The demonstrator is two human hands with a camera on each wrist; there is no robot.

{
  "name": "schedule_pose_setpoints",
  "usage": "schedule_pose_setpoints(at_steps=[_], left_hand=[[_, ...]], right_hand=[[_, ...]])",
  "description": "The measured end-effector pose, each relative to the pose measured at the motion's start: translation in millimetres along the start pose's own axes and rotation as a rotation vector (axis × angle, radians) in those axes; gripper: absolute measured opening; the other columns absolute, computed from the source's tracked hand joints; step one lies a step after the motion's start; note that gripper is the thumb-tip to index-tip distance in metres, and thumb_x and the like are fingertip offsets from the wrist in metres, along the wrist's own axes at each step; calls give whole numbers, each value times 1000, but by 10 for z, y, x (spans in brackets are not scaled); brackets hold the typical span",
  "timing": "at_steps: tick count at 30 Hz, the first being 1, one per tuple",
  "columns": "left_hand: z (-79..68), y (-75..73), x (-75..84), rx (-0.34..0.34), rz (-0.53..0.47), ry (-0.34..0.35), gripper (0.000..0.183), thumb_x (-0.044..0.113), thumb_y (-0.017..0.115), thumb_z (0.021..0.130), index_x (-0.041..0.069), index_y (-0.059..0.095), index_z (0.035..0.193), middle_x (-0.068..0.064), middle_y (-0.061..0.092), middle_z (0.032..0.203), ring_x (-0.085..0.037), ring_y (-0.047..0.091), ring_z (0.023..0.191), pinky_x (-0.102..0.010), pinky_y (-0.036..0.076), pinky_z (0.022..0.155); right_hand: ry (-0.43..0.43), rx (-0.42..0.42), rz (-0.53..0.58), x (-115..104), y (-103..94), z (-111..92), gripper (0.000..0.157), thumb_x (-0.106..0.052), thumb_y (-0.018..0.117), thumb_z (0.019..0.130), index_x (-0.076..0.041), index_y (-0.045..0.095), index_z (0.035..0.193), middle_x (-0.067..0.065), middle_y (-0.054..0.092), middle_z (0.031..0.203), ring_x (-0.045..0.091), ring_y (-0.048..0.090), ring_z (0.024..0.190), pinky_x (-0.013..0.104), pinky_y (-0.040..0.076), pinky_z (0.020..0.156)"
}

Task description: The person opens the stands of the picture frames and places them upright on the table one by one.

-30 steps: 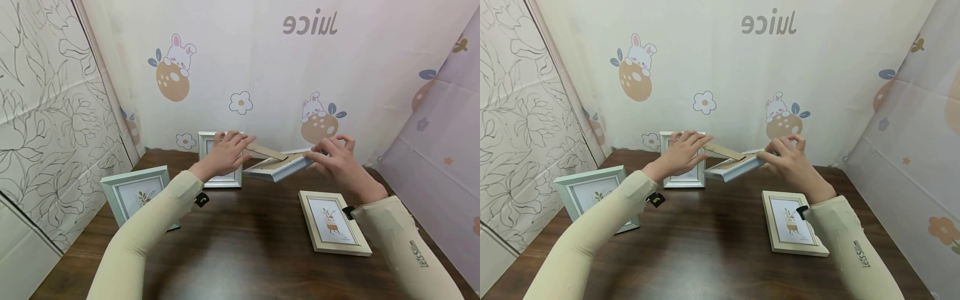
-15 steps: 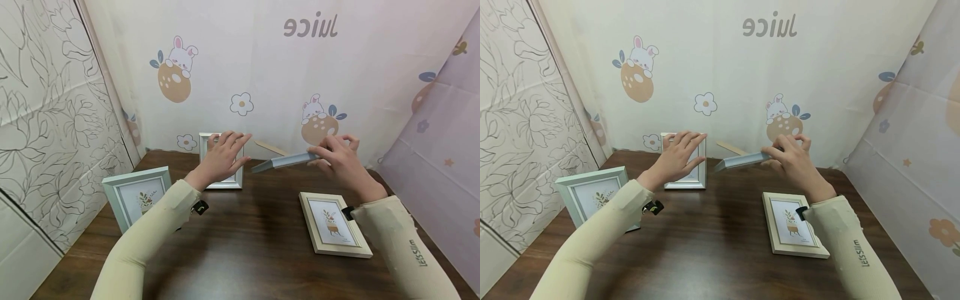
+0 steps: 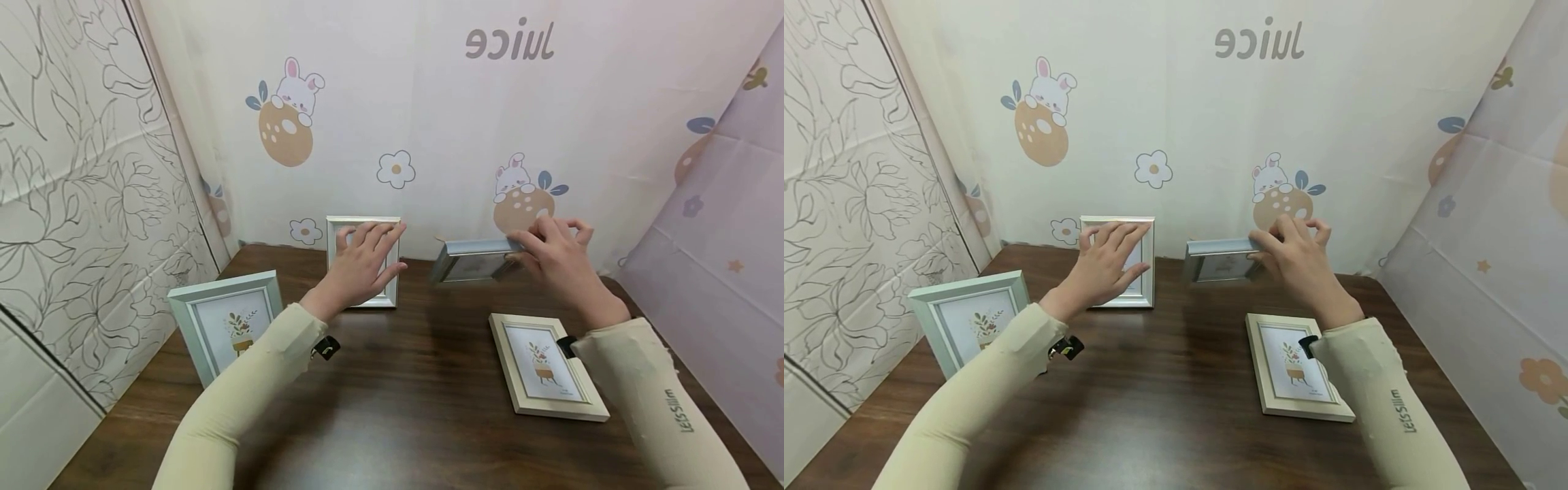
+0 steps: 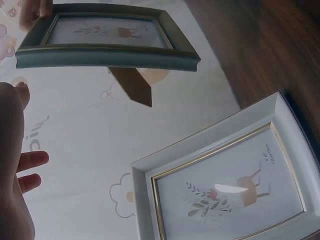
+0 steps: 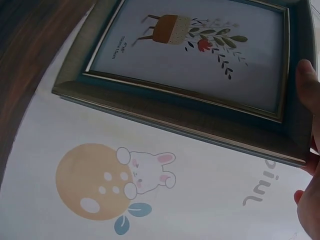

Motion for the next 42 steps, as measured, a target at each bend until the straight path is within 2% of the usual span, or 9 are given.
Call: schedule_pose_setpoints(at_steps=[3, 6, 9, 14, 21, 32, 37, 42], left_hand=[[-13, 14, 10, 10, 6, 4, 65, 44, 49, 102, 10, 33, 155, -9, 44, 145, -28, 31, 134, -57, 20, 99], [-20, 17, 23, 22, 2, 5, 65, 43, 50, 102, 9, 33, 154, -10, 44, 144, -29, 31, 134, -58, 20, 99], [-28, 24, 39, 38, 6, 6, 65, 43, 51, 101, 9, 34, 154, -11, 44, 143, -29, 32, 133, -59, 21, 98], [-52, 72, 74, 60, 36, 6, 67, 45, 54, 99, 9, 35, 153, -12, 45, 143, -29, 33, 132, -58, 23, 98], [-119, 252, 179, 21, 65, 1, 75, 51, 54, 98, 9, 27, 154, -11, 38, 148, -28, 28, 135, -56, 23, 100], [-254, 463, 378, 38, 74, 32, 88, 54, 65, 90, 6, 26, 154, -15, 38, 147, -30, 31, 132, -56, 26, 98], [-331, 608, 443, -34, 53, 19, 91, 57, 60, 93, 7, 18, 156, -15, 31, 153, -31, 28, 136, -56, 25, 100], [-355, 669, 472, -44, 69, 17, 94, 58, 61, 91, 6, 17, 156, -16, 29, 154, -32, 28, 138, -56, 24, 102]], right_hand=[[27, -8, -2, 28, 23, 4, 20, -17, 66, 93, -4, 65, 108, 16, 41, 86, 42, 39, 83, 70, 14, 84], [59, -15, 5, 61, 42, 10, 20, -10, 69, 91, -4, 64, 109, 16, 41, 88, 41, 39, 85, 70, 14, 86], [81, -21, -1, 87, 60, 21, 28, 0, 74, 84, -4, 63, 110, 16, 41, 88, 41, 38, 84, 69, 14, 87], [123, -32, -9, 136, 96, 49, 33, 0, 74, 83, -4, 61, 113, 17, 41, 89, 42, 38, 86, 67, 14, 88], [199, -70, -1, 201, 170, 68, 27, -4, 72, 88, -4, 61, 113, 18, 41, 90, 42, 38, 90, 67, 12, 91], [323, -156, -14, 346, 284, 80, 23, -11, 66, 95, -1, 62, 116, 18, 42, 95, 41, 37, 97, 66, 8, 97], [350, -184, -22, 392, 342, 55, 23, -13, 64, 96, -1, 62, 116, 17, 41, 94, 41, 37, 97, 66, 8, 97], [360, -194, -22, 428, 390, 42, 23, -13, 63, 97, -2, 61, 116, 15, 39, 91, 40, 37, 97, 66, 8, 96]])
Point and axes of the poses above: each hand's wrist, its own z-axis towards the middle knuckle, its own y-axis out of the palm, x = y × z, the point moved 10 cm from there along z, towards the middle knuckle
